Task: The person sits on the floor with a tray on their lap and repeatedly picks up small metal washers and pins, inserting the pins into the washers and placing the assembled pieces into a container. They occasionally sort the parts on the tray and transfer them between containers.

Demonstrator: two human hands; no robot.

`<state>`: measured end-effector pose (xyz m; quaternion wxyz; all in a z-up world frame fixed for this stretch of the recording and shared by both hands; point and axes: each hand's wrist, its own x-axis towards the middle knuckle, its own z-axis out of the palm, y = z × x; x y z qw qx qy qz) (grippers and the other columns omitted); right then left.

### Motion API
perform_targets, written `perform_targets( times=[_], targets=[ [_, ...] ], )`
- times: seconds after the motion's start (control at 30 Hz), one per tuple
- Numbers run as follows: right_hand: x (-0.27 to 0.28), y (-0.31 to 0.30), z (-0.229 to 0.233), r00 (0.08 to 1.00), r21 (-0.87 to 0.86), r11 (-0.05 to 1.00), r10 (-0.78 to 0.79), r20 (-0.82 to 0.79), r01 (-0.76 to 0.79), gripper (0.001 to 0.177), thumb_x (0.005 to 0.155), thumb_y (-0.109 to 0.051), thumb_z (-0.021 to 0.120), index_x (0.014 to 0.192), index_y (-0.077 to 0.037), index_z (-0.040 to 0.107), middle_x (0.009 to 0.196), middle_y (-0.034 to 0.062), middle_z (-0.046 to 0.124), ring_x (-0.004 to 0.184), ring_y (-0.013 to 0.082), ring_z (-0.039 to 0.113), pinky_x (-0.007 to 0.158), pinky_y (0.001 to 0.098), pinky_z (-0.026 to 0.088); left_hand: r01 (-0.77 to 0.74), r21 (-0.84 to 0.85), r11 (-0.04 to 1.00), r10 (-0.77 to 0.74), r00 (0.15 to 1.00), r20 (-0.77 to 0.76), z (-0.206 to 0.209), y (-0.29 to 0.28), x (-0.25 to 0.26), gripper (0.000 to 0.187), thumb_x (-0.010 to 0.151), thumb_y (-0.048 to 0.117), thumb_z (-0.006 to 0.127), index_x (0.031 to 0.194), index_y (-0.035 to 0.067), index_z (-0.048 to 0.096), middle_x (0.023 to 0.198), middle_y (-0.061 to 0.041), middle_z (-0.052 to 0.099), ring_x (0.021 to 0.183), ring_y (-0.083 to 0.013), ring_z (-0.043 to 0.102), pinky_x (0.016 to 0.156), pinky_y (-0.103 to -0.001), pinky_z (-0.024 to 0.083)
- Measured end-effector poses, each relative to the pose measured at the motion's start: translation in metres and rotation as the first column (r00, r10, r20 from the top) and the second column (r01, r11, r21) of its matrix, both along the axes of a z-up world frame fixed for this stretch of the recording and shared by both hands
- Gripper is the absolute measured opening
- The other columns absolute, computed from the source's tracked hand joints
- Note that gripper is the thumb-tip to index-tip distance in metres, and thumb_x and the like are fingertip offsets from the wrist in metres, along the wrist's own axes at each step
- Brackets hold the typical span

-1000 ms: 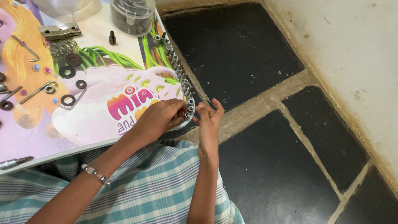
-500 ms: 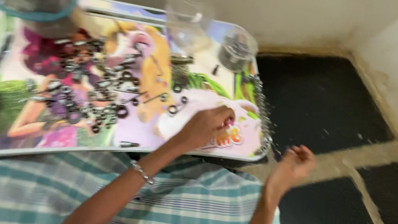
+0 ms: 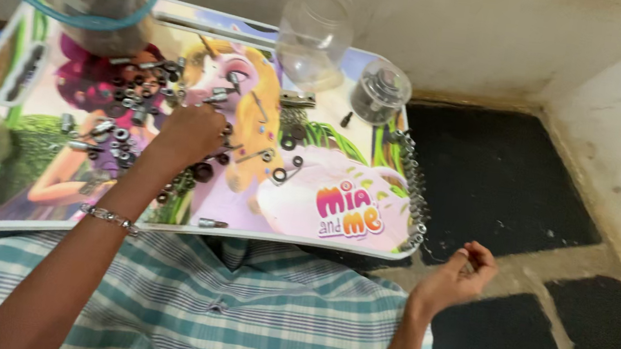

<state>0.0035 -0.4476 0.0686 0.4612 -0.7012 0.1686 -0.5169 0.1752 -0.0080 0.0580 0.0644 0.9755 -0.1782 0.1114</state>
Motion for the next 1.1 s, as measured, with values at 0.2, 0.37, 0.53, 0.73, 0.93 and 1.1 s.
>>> perform_targets(
  times=[0.2,0.37,0.53,0.73,0.93,1.1],
  targets=[
    [0.005,-0.030,-0.022,1.000,0.238,0.971,0.007,0.026,-0.013,0.016,0.102,0.001,0.053,0.115,-0.004,0.060,0.109,0.0042,0.061,0.096,0.0118,0.060,0.077,0.0278,0.051,0.101,-0.086,0.991,-0.103,0.995,-0.018,-0.002,0.008,-0.002,0.027,0.079,0.029,0.080,0.081,0.002,0.072,0.087,-0.020,0.072,0.088,-0.0394,0.071,0.079,-0.050,0.057],
    [0.006,-0.061,-0.043,0.994,0.475,0.875,0.108,0.000,-0.095,0.018,0.099,-0.007,0.059,0.117,-0.008,0.062,0.109,0.0036,0.065,0.093,0.0108,0.062,0.069,0.0274,0.051,0.088,-0.190,0.978,-0.084,0.996,0.028,0.024,-0.015,-0.020,0.032,0.087,0.034,0.079,0.089,0.003,0.075,0.092,-0.019,0.071,0.082,-0.0378,0.071,0.074,-0.049,0.057],
    [0.003,-0.063,-0.055,0.984,0.541,0.822,0.166,0.070,-0.177,0.021,0.100,-0.009,0.057,0.121,-0.006,0.061,0.111,0.0043,0.064,0.096,0.0123,0.061,0.073,0.0289,0.053,0.232,-0.610,0.757,-0.260,0.965,0.044,0.040,-0.052,-0.037,0.016,0.083,0.009,0.077,0.094,0.001,0.070,0.092,-0.012,0.073,0.080,-0.0244,0.074,0.073,-0.037,0.058],
    [0.005,-0.050,-0.048,0.943,0.654,0.721,0.332,-0.034,-0.230,0.034,0.101,-0.009,0.050,0.135,-0.010,0.049,0.121,0.0106,0.063,0.106,0.0195,0.065,0.083,0.0375,0.058,0.092,-0.851,0.517,-0.519,0.824,-0.226,0.030,-0.175,-0.065,0.017,0.077,0.004,0.074,0.094,0.002,0.071,0.087,-0.008,0.072,0.073,-0.0153,0.071,0.063,-0.030,0.058],
    [0.003,-0.040,-0.030,0.885,0.678,0.671,0.461,-0.066,-0.299,0.045,0.097,0.002,0.044,0.140,-0.007,0.046,0.136,0.0145,0.058,0.121,0.0232,0.063,0.093,0.0389,0.057,0.360,-0.801,0.479,-0.697,0.710,-0.098,0.031,-0.255,-0.094,0.015,0.083,0.010,0.076,0.095,0.002,0.072,0.088,-0.011,0.067,0.074,-0.0207,0.070,0.069,-0.032,0.057],
    [0.002,-0.034,-0.017,0.888,0.674,0.657,0.461,-0.005,-0.337,0.040,0.097,0.002,0.046,0.137,-0.003,0.051,0.135,0.0146,0.059,0.120,0.0227,0.061,0.094,0.0350,0.055,0.405,-0.764,0.502,-0.687,0.723,-0.068,0.030,-0.272,-0.116,0.019,0.086,0.006,0.069,0.104,0.002,0.066,0.096,-0.012,0.065,0.077,-0.0247,0.070,0.069,-0.035,0.057]
  ],
)
